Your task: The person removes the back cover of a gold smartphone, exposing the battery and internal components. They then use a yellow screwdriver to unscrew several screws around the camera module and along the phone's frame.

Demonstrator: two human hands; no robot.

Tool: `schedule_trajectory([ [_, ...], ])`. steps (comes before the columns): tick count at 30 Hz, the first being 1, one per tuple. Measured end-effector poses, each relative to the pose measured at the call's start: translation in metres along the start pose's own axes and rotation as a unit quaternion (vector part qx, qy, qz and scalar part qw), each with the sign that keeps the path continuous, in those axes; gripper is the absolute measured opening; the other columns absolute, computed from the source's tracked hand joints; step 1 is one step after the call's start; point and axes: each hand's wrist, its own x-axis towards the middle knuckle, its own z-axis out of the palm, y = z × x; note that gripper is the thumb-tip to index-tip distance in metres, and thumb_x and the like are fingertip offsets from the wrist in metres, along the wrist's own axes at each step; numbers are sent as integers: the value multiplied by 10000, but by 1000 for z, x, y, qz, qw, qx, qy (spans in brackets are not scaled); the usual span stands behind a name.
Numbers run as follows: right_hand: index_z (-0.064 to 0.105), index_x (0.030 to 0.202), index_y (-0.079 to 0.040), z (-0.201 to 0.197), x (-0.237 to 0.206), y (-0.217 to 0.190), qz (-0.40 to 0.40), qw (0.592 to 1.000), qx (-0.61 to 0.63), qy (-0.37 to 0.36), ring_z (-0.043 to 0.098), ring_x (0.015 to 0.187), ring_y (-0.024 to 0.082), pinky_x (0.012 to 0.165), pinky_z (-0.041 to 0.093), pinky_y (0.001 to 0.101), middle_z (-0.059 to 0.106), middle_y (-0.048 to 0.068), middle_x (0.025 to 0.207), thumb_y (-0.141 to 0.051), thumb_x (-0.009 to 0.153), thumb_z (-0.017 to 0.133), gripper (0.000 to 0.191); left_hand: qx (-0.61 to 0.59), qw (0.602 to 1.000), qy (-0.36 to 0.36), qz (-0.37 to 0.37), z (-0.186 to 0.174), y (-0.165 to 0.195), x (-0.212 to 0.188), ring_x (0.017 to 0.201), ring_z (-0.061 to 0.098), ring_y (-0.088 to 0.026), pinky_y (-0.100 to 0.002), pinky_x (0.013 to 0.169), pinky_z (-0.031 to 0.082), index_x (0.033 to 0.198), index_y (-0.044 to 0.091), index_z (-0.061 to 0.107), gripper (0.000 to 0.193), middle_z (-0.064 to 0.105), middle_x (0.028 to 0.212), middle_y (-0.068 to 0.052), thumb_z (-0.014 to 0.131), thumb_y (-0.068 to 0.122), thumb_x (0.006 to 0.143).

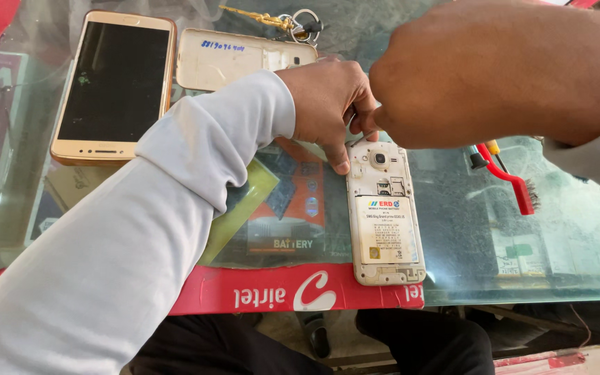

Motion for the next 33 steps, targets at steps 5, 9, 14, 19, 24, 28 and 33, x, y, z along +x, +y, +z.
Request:
schedule_trajectory([
  [5,762,759,-120,-1,7,1,-23,996,-80,-22,633,597,298,587,532,425,693,104,698,-240,784,717,131,-42,995,24,82,1,-7,-2,798,701,-164,-333,698,565,915,102,748,455,748,874,4,958,147,514],
  [9,749,758,-121,4,8,3,-35,995,-93,-10,625,547,272,553,521,403,674,108,655,-241,750,734,121,-70,997,20,27,3,-9,-4,800,684,-166,-335,675,580,892,118,741,440,710,872,-1,953,150,507],
  [14,762,801,-89,22,18,16,-59,993,-82,54,622,537,277,528,509,376,674,124,640,-362,915,690,304,11,997,19,77,3,-12,3,767,694,-176,-336,681,555,962,128,802,476,728,845,-20,972,177,521],
  [19,766,934,-107,37,17,19,27,999,18,17,659,565,260,549,533,371,716,118,693,-255,866,714,171,18,997,15,76,4,-15,5,751,695,-165,-330,675,555,986,147,825,489,727,838,-16,973,189,521],
  [24,798,959,-112,26,13,12,-1,987,150,49,674,644,224,584,566,357,750,69,780,-192,790,737,197,-10,998,16,59,4,-13,0,781,660,-152,-324,683,554,1010,137,792,500,738,890,-5,971,185,546],
  [28,760,1048,-129,20,10,8,-63,989,115,72,699,622,245,583,548,378,739,83,793,-330,750,815,364,-64,998,-11,-24,4,-10,-7,839,627,-137,-312,679,614,1017,102,756,506,664,960,-1,958,142,555],
  [33,737,933,-112,32,9,8,-47,993,25,102,678,590,262,586,536,394,722,97,731,-340,1018,698,246,-98,995,0,25,4,-10,-7,813,631,-107,-285,688,597,1067,149,724,593,662,908,71,950,152,519],
])
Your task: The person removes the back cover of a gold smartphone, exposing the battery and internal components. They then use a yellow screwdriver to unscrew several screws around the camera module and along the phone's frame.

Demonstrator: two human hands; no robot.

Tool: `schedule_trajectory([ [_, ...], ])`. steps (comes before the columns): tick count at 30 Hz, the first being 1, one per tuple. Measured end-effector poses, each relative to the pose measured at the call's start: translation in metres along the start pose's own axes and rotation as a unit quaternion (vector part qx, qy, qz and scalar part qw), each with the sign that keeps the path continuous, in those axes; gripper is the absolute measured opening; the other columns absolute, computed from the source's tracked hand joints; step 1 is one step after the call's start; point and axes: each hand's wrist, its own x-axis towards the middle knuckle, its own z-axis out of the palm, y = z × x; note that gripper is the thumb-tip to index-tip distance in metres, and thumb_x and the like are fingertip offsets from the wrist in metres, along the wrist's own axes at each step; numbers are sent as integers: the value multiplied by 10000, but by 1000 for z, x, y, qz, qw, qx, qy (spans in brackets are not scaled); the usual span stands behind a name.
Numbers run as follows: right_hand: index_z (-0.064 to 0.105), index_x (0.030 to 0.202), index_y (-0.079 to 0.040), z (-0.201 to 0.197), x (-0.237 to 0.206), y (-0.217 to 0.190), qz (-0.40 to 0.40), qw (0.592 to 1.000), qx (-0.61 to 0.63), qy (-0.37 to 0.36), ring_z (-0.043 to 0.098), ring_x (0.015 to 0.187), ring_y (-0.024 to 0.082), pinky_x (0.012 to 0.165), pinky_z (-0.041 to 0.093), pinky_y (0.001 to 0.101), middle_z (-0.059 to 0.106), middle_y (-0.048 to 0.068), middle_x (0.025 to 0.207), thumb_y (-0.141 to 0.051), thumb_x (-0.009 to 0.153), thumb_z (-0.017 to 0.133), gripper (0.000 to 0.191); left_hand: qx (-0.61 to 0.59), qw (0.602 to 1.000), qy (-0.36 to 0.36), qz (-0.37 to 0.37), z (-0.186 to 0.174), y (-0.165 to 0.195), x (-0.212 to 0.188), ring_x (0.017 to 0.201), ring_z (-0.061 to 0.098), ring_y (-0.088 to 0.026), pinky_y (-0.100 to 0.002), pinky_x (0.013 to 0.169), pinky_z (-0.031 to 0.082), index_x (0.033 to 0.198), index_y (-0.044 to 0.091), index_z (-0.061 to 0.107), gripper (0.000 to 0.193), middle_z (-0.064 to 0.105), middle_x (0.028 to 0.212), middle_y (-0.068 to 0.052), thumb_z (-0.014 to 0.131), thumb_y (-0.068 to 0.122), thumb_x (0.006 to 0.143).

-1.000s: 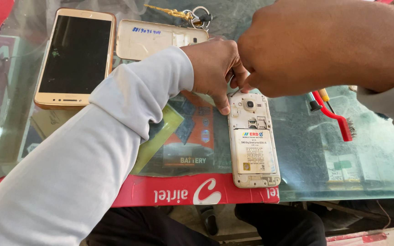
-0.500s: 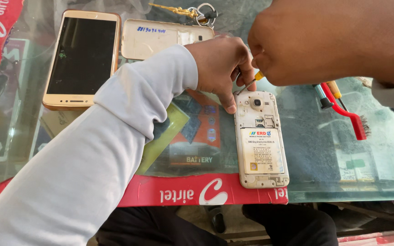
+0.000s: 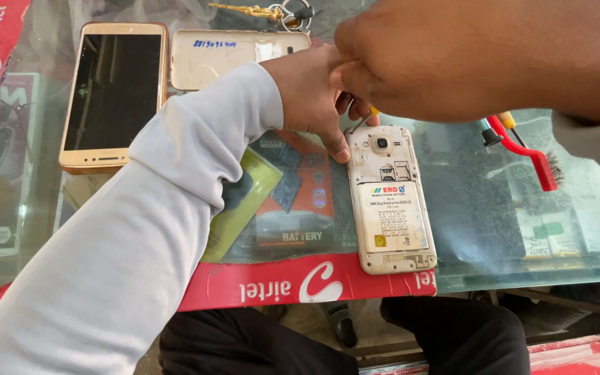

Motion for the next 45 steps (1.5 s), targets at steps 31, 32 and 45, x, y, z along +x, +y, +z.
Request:
schedule_trajectory([
  [31,685,1156,-153,-14,-14,-3,142,989,-5,-29,655,655,241,604,540,382,678,85,754,-465,1017,663,342,140,978,155,-12,-16,-21,7,739,681,-181,-343,700,552,860,154,842,213,722,754,-60,921,211,670],
  [32,671,1201,-166,-12,-11,0,158,986,36,-42,658,665,247,594,540,397,678,82,771,-424,967,714,351,132,981,143,-15,-15,-20,5,760,687,-173,-338,702,554,858,179,850,210,722,760,-55,916,221,663],
  [45,716,1144,-152,-9,-8,-1,185,976,98,-57,686,587,247,542,557,392,734,99,775,-548,942,658,448,139,985,104,-6,-14,-23,6,820,675,-170,-332,721,530,933,161,814,403,712,918,-14,967,364,620],
])
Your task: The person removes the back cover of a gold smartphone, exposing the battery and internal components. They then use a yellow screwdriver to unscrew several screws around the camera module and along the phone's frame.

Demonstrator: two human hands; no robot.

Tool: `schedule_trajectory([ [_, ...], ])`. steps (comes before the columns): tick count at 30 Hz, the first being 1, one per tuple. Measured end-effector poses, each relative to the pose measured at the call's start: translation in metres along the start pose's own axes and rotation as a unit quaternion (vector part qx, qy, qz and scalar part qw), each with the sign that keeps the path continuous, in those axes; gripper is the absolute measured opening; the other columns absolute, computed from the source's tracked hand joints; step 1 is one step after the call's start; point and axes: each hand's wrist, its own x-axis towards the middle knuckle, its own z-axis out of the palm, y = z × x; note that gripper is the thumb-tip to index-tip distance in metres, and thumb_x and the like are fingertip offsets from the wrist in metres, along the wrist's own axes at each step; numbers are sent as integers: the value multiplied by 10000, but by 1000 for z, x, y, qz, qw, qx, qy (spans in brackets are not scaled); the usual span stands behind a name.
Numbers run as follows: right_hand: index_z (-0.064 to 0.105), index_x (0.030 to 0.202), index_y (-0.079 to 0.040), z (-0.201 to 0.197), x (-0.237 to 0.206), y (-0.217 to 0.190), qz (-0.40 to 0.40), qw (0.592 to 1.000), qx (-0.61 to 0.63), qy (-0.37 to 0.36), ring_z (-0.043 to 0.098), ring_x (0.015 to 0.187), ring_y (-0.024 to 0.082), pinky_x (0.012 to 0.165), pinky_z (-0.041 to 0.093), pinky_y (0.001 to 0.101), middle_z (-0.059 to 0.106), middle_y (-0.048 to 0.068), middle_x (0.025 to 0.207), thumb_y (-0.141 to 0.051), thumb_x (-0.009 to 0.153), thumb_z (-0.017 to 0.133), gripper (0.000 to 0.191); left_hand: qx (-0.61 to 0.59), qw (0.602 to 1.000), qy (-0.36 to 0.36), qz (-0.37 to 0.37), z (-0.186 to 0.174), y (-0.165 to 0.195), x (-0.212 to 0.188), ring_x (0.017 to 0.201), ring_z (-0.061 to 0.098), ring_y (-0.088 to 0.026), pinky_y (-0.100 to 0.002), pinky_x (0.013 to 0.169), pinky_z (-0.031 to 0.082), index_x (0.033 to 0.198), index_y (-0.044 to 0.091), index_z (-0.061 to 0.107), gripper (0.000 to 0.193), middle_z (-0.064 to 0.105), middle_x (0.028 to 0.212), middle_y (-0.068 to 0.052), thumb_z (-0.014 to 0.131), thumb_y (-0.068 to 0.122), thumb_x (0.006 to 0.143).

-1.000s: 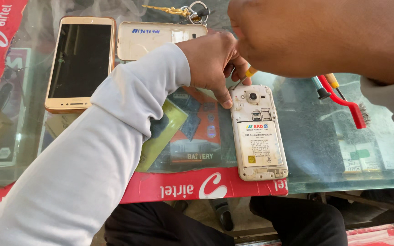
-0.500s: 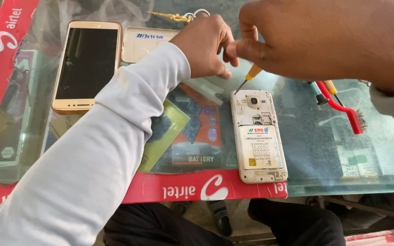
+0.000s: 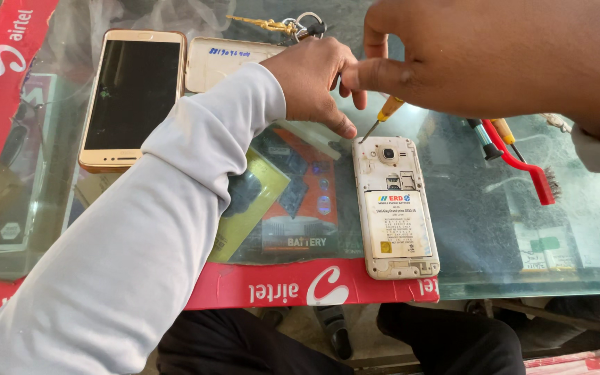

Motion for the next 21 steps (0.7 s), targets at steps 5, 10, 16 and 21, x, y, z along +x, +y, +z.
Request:
schedule_trajectory([
  [5,773,981,-126,-15,-8,-9,-9,999,40,-4,655,574,198,550,533,331,736,52,755,-412,861,796,311,5,1000,-12,-1,0,0,1,824,675,-172,-337,715,534,970,169,804,429,702,929,-11,959,378,628],
  [10,770,947,-110,-18,-9,-12,26,997,57,-39,658,534,192,540,518,327,687,60,729,-385,905,770,278,15,1000,-17,9,-1,0,1,826,674,-174,-342,713,531,966,156,800,438,700,927,-19,963,385,630],
  [16,778,921,-108,-16,-8,-11,-3,999,48,-12,618,545,192,539,508,326,684,52,730,-365,885,787,260,11,1000,-16,3,-1,1,1,821,674,-175,-344,705,529,959,159,799,441,698,930,-12,962,389,620],
  [21,773,935,-110,-16,-6,-12,8,998,54,-24,644,525,186,541,514,326,691,55,734,-355,897,780,247,14,1000,-17,11,-1,0,0,829,674,-176,-345,708,531,961,157,796,441,697,929,-15,964,390,626],
])
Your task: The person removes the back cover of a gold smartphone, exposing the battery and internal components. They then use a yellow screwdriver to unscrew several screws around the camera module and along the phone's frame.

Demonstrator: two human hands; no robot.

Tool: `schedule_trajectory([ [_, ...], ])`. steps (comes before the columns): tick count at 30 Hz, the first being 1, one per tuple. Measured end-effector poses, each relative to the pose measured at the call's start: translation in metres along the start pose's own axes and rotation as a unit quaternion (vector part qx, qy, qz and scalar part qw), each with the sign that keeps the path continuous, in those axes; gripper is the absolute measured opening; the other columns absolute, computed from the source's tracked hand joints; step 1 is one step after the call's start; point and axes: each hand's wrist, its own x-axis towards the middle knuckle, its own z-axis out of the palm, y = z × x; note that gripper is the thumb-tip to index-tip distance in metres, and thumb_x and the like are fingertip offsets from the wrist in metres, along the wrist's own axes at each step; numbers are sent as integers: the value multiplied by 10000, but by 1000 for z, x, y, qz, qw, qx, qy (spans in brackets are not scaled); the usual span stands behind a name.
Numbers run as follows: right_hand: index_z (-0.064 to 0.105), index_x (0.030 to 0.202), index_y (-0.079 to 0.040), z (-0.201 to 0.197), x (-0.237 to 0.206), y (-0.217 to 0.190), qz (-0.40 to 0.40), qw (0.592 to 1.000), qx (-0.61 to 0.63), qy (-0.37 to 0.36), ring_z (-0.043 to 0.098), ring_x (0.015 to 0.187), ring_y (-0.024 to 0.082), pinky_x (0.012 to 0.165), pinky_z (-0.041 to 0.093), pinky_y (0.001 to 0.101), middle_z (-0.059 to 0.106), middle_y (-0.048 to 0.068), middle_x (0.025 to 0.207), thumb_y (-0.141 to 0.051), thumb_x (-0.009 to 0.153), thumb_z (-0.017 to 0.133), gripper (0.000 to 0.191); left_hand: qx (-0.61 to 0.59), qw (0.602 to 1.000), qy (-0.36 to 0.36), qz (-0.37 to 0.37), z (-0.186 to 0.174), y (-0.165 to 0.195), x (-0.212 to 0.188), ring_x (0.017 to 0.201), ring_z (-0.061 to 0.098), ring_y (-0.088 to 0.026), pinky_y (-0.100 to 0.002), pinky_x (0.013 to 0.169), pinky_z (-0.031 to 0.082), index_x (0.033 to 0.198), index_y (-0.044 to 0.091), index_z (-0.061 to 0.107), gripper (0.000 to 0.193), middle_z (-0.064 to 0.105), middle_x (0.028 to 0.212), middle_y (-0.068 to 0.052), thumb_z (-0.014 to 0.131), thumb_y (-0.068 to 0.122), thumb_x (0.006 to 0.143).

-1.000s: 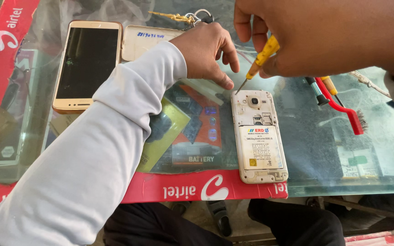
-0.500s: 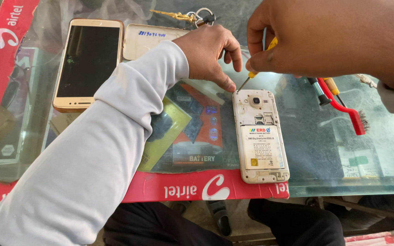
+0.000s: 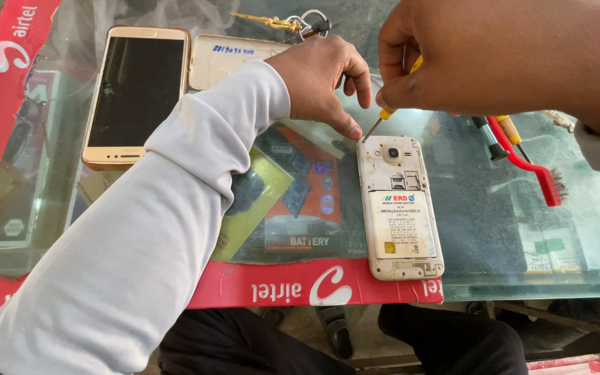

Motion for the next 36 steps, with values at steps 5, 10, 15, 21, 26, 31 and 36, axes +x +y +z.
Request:
schedule_trajectory([
  [5,770,913,-99,0,1,1,6,1000,-4,-7,652,522,189,537,521,323,687,57,728,-343,907,773,245,3,1000,-2,-8,0,1,0,831,675,-181,-350,707,533,956,151,792,447,695,933,-16,966,391,622],
  [10,767,903,-88,1,2,2,18,1000,1,-12,660,524,201,539,530,328,689,74,726,-350,922,764,263,1,1000,-2,-6,0,1,1,832,676,-179,-347,709,532,956,149,791,451,698,931,-15,968,393,619],
  [15,771,909,-87,2,4,3,6,1000,11,-3,671,547,194,558,536,323,731,65,718,-342,899,783,255,-4,1000,-1,5,0,0,2,829,675,-177,-344,707,531,953,147,790,441,698,929,-16,967,384,626],
  [21,772,905,-88,2,5,2,7,1000,18,-5,665,546,202,558,532,336,691,63,744,-339,899,785,252,-7,1000,-2,4,1,-1,1,823,668,-170,-338,705,528,949,149,790,437,695,923,-13,971,378,623],
  [26,764,902,-83,3,7,2,0,1000,18,-1,655,531,196,541,528,335,704,68,709,-334,885,792,253,-6,1000,-1,1,1,-1,1,820,667,-167,-337,702,527,956,154,794,437,698,924,-11,970,379,625],
  [31,769,892,-88,4,8,5,-7,1000,1,-1,639,514,194,524,512,326,677,66,717,-342,888,797,256,-2,1000,1,-6,1,1,0,813,666,-165,-334,697,526,959,157,793,446,696,931,-7,971,387,620],
  [36,776,897,-100,4,8,5,-9,1000,7,0,631,508,195,513,502,325,675,65,716,-335,888,798,237,-6,1000,-2,-8,0,1,0,814,669,-167,-334,698,527,955,153,795,441,698,928,-9,969,381,620],
])
